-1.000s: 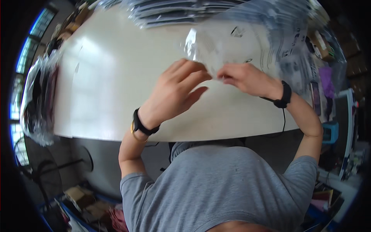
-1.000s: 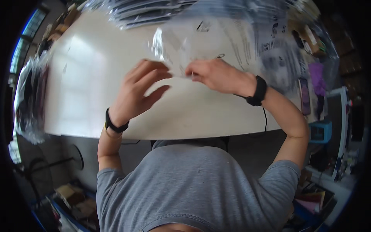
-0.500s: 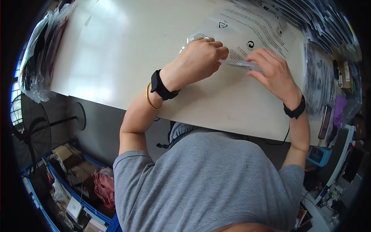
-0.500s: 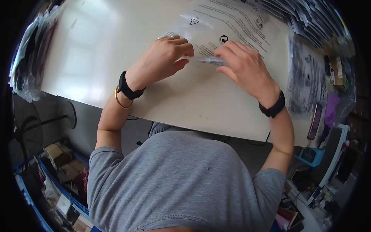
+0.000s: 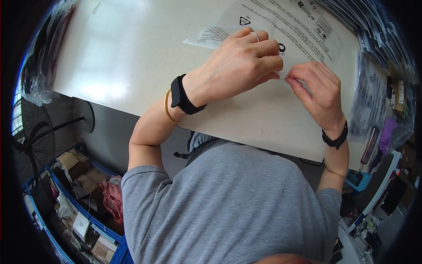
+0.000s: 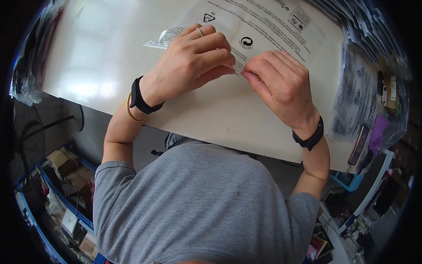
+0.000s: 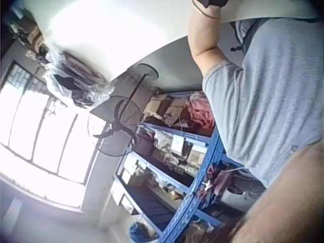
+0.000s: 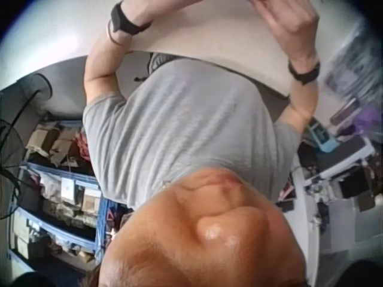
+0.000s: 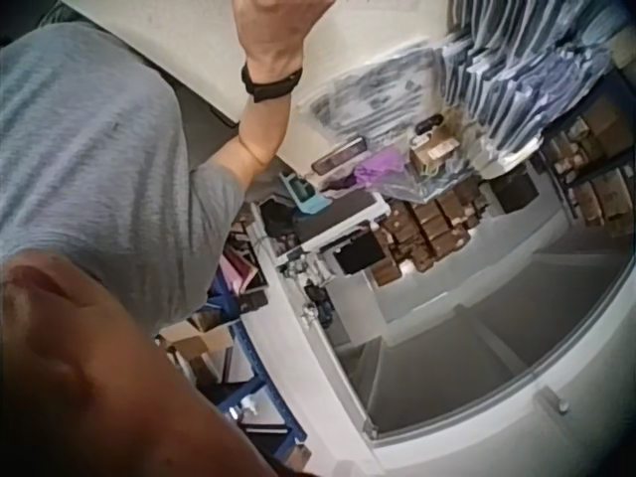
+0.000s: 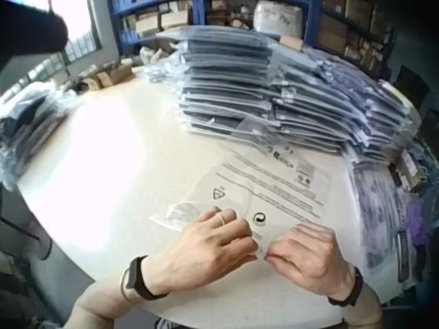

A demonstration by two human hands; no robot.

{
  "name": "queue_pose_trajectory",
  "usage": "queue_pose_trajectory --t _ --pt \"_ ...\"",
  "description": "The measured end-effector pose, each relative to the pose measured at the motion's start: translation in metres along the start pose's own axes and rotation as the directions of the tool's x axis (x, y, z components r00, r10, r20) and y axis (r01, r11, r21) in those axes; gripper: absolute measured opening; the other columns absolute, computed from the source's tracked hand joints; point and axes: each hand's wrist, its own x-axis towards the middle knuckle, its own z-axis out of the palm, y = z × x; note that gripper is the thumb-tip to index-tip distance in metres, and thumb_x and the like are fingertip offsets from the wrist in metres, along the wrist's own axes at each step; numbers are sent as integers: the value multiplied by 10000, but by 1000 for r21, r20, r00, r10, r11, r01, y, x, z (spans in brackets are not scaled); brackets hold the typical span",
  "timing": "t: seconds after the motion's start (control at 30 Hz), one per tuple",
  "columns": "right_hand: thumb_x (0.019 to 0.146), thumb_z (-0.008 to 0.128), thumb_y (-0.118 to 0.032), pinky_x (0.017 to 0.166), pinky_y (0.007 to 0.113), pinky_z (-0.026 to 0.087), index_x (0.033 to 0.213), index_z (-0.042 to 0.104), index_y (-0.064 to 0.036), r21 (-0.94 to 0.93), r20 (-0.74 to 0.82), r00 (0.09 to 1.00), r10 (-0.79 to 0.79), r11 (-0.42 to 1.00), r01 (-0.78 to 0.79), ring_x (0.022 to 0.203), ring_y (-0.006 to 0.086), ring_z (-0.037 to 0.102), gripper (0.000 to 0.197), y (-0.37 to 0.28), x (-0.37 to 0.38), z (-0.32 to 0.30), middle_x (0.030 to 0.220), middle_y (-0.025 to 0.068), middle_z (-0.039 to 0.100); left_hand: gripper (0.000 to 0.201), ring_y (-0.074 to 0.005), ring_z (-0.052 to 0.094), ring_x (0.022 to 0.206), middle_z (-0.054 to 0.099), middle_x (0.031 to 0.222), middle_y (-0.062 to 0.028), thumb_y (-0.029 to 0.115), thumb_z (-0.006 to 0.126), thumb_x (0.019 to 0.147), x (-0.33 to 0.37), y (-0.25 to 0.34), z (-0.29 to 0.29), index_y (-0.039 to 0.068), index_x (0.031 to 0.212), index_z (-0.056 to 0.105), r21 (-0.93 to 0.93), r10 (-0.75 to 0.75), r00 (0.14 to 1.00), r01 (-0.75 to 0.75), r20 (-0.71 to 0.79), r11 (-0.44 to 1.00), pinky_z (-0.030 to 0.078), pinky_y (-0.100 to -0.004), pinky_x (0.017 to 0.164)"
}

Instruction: Placing folded microfiber towels and instruction sheets into plastic bags and sealing them.

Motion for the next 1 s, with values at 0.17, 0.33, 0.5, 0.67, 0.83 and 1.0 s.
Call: queue_pose_trajectory --t 0.17,0.33,0.5,0.67,0.83,1.0 --pt "717 708 7 646 335 443 812 593 -23 -112 38 999 -36 993 40 726 261 588 152 5 7 -15 802 83 618 159 -185 530 735 576 825 3 118 760 715 2 -10 -13 89 786 619 86 22 998 -16 -65 996 429 -309 654" --pt "748 688 -14 712 336 427 826 594 -24 -265 29 998 56 963 -46 780 253 583 123 22 2 -42 810 77 620 101 -199 501 848 571 913 -19 172 721 808 5 -15 -46 133 864 647 37 -141 990 142 -4 989 383 -336 762" --pt "780 673 -34 759 329 414 840 591 -23 -341 19 990 143 931 -128 830 249 574 102 35 -9 -63 845 75 619 129 -192 501 816 571 906 -15 186 734 794 0 -18 -51 127 848 634 110 -199 980 199 -12 974 386 -336 748" --pt "768 691 -74 789 323 417 880 606 -37 -397 30 984 177 906 -151 848 243 584 146 39 -13 -75 861 69 623 141 -164 564 711 598 828 -21 111 738 780 -4 -20 -39 74 836 614 46 -196 979 199 -57 979 440 -280 643" --pt "786 691 -75 877 345 431 997 624 -48 -409 -16 973 229 886 -216 981 263 582 223 26 -7 -63 992 85 644 106 -131 666 647 667 740 -47 33 693 830 -1 -4 -29 16 864 594 -374 -434 895 438 100 818 508 -213 565" --pt "761 710 -69 899 405 461 1033 632 -27 -105 -2 1000 -23 994 23 901 278 617 285 -15 15 -18 960 86 659 193 -148 707 763 693 775 -71 -8 660 848 7 15 -22 12 1016 569 -515 -379 920 373 98 772 549 -217 666"
